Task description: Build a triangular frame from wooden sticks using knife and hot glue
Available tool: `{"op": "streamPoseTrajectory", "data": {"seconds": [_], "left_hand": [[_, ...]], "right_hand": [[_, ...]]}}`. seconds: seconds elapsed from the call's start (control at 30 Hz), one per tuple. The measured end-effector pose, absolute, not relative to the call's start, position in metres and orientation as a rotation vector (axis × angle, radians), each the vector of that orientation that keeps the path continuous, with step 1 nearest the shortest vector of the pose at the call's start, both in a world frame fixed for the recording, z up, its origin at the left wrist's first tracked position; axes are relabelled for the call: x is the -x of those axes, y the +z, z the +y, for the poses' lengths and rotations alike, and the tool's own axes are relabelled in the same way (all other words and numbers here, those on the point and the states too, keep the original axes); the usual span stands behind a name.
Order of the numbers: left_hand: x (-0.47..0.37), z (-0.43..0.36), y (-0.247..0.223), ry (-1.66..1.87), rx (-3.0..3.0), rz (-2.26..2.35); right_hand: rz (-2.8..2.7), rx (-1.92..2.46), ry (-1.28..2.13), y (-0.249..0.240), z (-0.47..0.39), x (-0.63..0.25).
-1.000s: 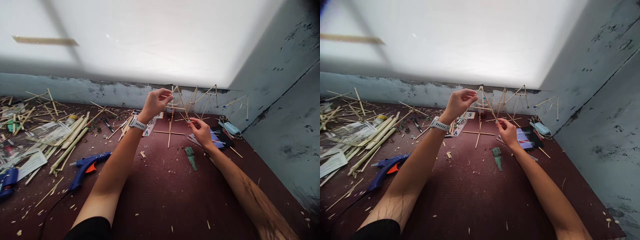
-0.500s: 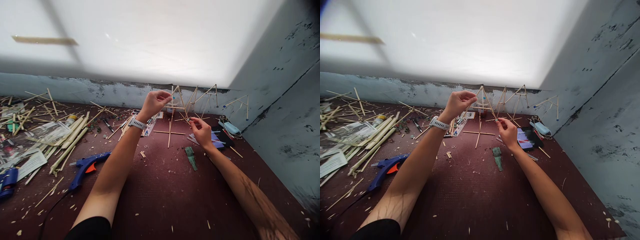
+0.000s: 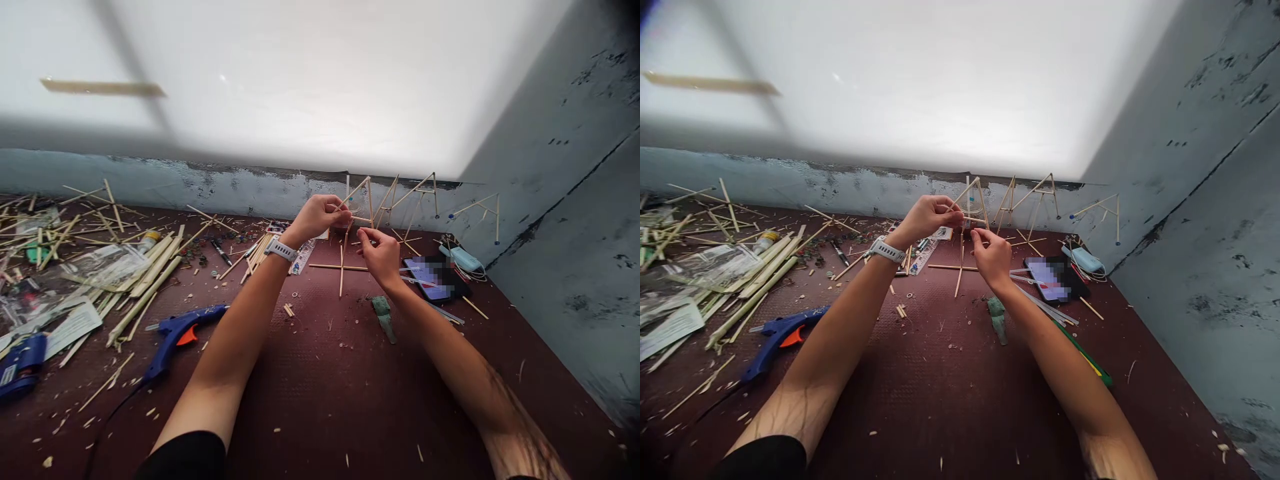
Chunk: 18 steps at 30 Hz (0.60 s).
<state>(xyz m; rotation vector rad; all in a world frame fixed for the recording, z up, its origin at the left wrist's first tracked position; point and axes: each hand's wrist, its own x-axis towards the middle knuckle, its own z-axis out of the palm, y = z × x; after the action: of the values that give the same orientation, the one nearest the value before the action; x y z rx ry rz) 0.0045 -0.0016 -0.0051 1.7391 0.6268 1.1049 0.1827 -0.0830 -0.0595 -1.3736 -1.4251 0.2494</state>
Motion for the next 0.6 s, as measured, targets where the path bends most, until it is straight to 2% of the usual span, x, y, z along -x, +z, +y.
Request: {"op": "streamPoseTrajectory", "data": {"seconds": [0.23, 0.6], "left_hand": [[-0.004, -0.002, -0.002, 1.187, -1.686, 0.587], [-0.019, 0.006, -0.018, 1.164, -1.632, 0.586]], "right_hand": [[-1.414, 1.326, 0.324, -0.051, -0.075, -0.176], [-1.549, 1.496, 0.290, -0.095, -0.067, -0.181]]}}
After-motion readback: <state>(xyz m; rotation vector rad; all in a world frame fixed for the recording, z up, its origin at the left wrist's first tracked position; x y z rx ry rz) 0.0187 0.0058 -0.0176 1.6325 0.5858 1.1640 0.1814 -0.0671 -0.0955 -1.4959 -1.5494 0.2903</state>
